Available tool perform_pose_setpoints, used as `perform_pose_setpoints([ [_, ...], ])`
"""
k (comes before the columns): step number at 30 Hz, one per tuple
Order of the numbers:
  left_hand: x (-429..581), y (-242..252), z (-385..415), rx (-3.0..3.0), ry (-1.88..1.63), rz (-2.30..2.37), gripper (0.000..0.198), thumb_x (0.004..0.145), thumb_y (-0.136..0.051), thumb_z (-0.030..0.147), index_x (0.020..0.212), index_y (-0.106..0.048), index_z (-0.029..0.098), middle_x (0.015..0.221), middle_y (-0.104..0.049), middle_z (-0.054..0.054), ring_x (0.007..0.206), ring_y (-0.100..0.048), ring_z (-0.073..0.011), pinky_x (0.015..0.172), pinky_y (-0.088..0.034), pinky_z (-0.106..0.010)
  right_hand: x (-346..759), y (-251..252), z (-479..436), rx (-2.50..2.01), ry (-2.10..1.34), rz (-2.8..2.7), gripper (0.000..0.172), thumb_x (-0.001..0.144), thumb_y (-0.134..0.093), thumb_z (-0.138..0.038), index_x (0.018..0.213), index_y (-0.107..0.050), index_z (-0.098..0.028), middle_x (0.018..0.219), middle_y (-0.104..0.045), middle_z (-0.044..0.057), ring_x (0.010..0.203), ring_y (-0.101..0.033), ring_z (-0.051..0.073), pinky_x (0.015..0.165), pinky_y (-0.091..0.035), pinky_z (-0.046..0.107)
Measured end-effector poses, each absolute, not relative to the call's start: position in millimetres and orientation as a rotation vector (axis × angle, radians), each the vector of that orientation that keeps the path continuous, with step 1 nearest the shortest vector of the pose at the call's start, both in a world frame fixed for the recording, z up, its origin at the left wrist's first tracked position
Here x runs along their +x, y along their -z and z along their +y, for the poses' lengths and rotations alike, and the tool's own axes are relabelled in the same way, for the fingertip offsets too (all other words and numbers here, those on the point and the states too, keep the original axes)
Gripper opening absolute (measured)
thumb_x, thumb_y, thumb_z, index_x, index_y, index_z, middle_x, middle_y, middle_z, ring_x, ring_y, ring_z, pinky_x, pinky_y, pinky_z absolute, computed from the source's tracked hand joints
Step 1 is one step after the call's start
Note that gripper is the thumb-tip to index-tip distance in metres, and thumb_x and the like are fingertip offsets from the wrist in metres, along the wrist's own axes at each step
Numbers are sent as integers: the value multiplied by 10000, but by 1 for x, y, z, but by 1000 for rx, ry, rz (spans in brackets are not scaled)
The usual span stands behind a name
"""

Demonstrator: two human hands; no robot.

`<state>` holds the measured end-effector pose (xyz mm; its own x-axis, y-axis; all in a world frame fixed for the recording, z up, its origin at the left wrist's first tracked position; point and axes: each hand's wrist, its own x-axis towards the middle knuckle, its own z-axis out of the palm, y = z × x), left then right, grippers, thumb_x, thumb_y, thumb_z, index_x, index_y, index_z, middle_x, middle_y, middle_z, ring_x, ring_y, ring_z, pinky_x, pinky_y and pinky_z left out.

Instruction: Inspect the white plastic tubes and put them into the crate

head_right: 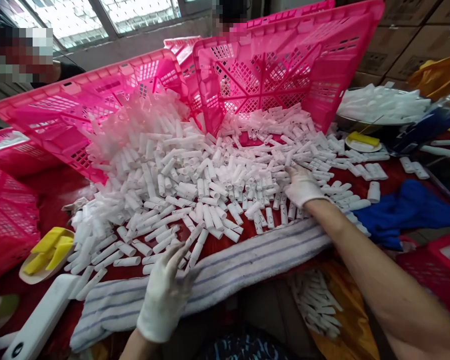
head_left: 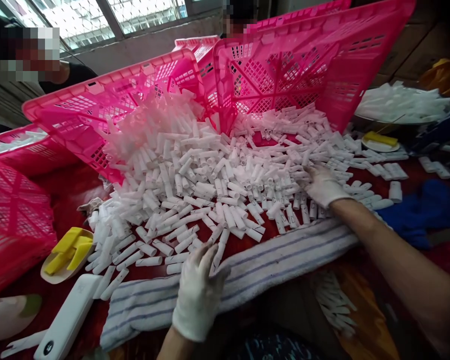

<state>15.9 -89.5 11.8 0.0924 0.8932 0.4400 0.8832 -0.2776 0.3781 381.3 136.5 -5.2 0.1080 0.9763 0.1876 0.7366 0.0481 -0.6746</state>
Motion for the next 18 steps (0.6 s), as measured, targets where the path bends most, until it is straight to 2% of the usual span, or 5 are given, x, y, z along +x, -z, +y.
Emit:
perform_pose_setpoints([
  [2, -10, -10, -113, 2431, -754, 1847, 587, 761, -715, 379, 1291, -490, 263, 1261, -561, -111, 1157, -531, -296, 967, -468, -464, 391, 8, 110, -1706, -295, -1863, 573, 788, -647, -382, 1225, -597, -14, 1379, -478, 246, 1318, -380, 329, 1111, -208, 386],
  [5, -53, -1, -130, 2466, -462, 1957, 655, 673, -744, 514, 1243, -563, 248, 1317, -520, -128, 1181, -490, -352, 951, -455, -505, 410, 23, 67, -1629, 12, -2022, 585, 837, -528, -528, 1255, -576, -121, 1333, -535, 165, 1268, -450, 285, 1099, -297, 375],
  [8, -78, 12, -126, 2314, -280, 2202, 695, 676, -704, 576, 1261, -574, 222, 1366, -457, -161, 1224, -441, -388, 952, -432, -532, 423, 44, 41, -1700, 235, -2131, 630, 824, -463, -601, 1205, -602, -119, 1278, -557, 190, 1267, -436, 320, 1097, -304, 401],
  [14, -94, 19, -100, 2024, -201, 2525, 672, 808, -556, 564, 1351, -484, 175, 1413, -399, -180, 1281, -386, -387, 996, -393, -531, 419, 56, 50, -1928, 431, -2154, 640, 833, -457, -571, 1209, -592, -71, 1260, -566, 205, 1254, -427, 323, 1108, -251, 362],
  [18, -106, 20, -101, 2042, -297, 2491, 652, 793, -593, 552, 1334, -491, 203, 1405, -426, -159, 1272, -414, -374, 1008, -411, -508, 420, 52, 55, -2034, 446, -2006, 598, 848, -487, -502, 1238, -578, -58, 1258, -573, 209, 1241, -437, 320, 1086, -260, 382],
])
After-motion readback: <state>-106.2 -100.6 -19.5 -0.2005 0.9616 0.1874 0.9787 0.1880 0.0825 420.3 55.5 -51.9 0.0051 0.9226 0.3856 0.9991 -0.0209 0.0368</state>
